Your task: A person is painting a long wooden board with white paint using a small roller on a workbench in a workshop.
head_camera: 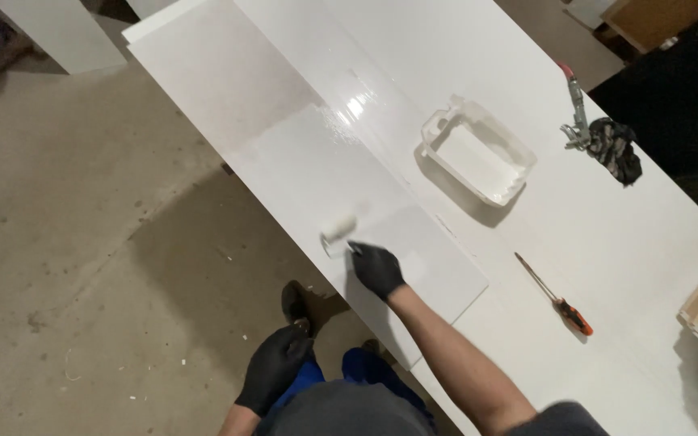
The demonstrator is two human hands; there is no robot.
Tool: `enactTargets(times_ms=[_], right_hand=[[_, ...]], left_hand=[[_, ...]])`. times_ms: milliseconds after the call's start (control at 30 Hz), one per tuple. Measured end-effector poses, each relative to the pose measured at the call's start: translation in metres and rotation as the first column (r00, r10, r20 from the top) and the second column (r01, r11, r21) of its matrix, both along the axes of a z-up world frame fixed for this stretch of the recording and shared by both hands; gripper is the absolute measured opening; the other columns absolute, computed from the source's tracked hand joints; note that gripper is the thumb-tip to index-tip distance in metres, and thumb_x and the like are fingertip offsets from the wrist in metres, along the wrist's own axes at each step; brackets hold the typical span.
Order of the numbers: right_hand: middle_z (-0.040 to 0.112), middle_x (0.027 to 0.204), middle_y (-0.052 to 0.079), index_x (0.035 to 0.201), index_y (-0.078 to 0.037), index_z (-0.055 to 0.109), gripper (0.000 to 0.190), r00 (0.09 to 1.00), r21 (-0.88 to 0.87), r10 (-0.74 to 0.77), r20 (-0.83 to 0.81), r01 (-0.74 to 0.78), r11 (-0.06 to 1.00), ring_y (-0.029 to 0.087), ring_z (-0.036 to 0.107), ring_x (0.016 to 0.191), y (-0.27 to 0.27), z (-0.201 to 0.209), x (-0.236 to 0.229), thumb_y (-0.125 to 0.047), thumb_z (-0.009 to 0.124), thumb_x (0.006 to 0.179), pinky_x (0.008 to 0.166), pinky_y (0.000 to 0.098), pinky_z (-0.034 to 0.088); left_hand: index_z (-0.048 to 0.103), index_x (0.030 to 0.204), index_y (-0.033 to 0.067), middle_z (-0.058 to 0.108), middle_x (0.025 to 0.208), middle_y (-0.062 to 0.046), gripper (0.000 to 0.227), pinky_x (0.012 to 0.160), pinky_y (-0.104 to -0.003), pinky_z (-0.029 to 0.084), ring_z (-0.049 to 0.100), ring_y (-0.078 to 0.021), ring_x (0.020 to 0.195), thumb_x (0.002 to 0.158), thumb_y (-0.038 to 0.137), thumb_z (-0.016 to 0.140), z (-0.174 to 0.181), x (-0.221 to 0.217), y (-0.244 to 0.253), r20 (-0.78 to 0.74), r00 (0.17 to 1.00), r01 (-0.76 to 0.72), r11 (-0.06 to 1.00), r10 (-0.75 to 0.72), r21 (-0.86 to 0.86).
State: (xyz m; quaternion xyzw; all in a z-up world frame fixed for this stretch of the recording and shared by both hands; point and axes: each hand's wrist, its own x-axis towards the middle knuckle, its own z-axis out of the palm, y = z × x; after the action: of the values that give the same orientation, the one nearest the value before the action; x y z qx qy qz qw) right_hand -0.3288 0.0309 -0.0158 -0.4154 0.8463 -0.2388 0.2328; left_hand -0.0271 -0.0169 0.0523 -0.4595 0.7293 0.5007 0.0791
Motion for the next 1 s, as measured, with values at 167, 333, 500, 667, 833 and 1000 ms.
enactTargets(times_ms=[167,333,500,667,833,1000], right_hand=[[0.071,0.131,0.008,0.133,-0.028,0.070,0.044,0.998,0.075,0.018,0.064,-0.023,0.997,0.035,0.067,0.119,-0.222,0.026,-0.013,-0.028,0.045,0.097,0.100,0.0459,0.053],[0.076,0.120,0.006,0.112,-0.029,0.077,0.040,0.999,0.130,0.031,0.012,-0.032,0.991,0.034,0.069,0.111,-0.156,0.018,-0.024,-0.023,0.041,0.094,0.091,0.0453,0.056],[0.074,0.125,0.005,0.138,-0.035,0.065,0.040,0.998,0.192,0.058,0.006,-0.058,0.980,0.035,0.071,0.107,0.130,0.042,-0.019,-0.037,0.050,0.101,0.078,0.0484,0.055],[0.080,0.112,-0.005,0.133,-0.041,0.069,0.038,0.996,0.240,-0.088,0.010,0.083,0.967,0.023,0.077,0.094,0.291,0.053,-0.007,-0.034,0.060,0.096,0.069,0.0385,0.057],[0.074,0.128,-0.005,0.132,-0.040,0.070,0.039,0.986,0.238,-0.152,0.074,0.130,0.962,0.023,0.071,0.114,0.112,0.037,-0.019,-0.042,0.057,0.096,0.087,0.0381,0.056],[0.071,0.132,0.001,0.127,-0.034,0.074,0.042,0.998,0.032,-0.011,-0.056,0.013,0.999,0.035,0.066,0.120,-0.162,-0.006,-0.055,-0.038,0.046,0.096,0.101,0.0469,0.052]], left_hand=[[0.073,0.132,0.0278,0.073,0.136,0.003,0.049,0.099,-0.033,0.054,0.069,-0.0167,0.124,0.092,0.053,0.060,-0.007,0.013,-0.018,0.000,1.000,-0.009,0.997,0.009,-0.082],[0.070,0.136,0.0298,0.066,0.146,0.007,0.052,0.110,-0.033,0.050,0.062,-0.0138,0.135,0.091,0.054,0.061,-0.008,0.011,-0.021,0.098,0.994,0.044,0.999,-0.041,-0.030],[0.071,0.136,0.0236,0.068,0.145,0.004,0.050,0.112,-0.033,0.049,0.062,-0.0150,0.135,0.093,0.049,0.063,0.002,-0.009,-0.013,0.107,0.994,0.023,0.999,-0.028,0.046],[0.071,0.136,0.0247,0.068,0.145,0.005,0.058,0.110,-0.033,0.050,0.063,-0.0153,0.134,0.091,0.059,0.058,0.008,-0.025,-0.004,0.179,0.982,0.038,0.994,-0.056,0.102],[0.073,0.133,0.0253,0.072,0.139,0.007,0.047,0.107,-0.031,0.051,0.066,-0.0134,0.130,0.094,0.048,0.060,0.013,-0.018,-0.008,0.153,0.988,-0.034,0.994,0.019,0.099],[0.071,0.135,0.0303,0.068,0.145,0.012,0.052,0.109,-0.030,0.050,0.062,-0.0092,0.135,0.091,0.058,0.060,0.010,-0.004,-0.022,0.185,0.983,0.001,1.000,-0.003,0.010]])
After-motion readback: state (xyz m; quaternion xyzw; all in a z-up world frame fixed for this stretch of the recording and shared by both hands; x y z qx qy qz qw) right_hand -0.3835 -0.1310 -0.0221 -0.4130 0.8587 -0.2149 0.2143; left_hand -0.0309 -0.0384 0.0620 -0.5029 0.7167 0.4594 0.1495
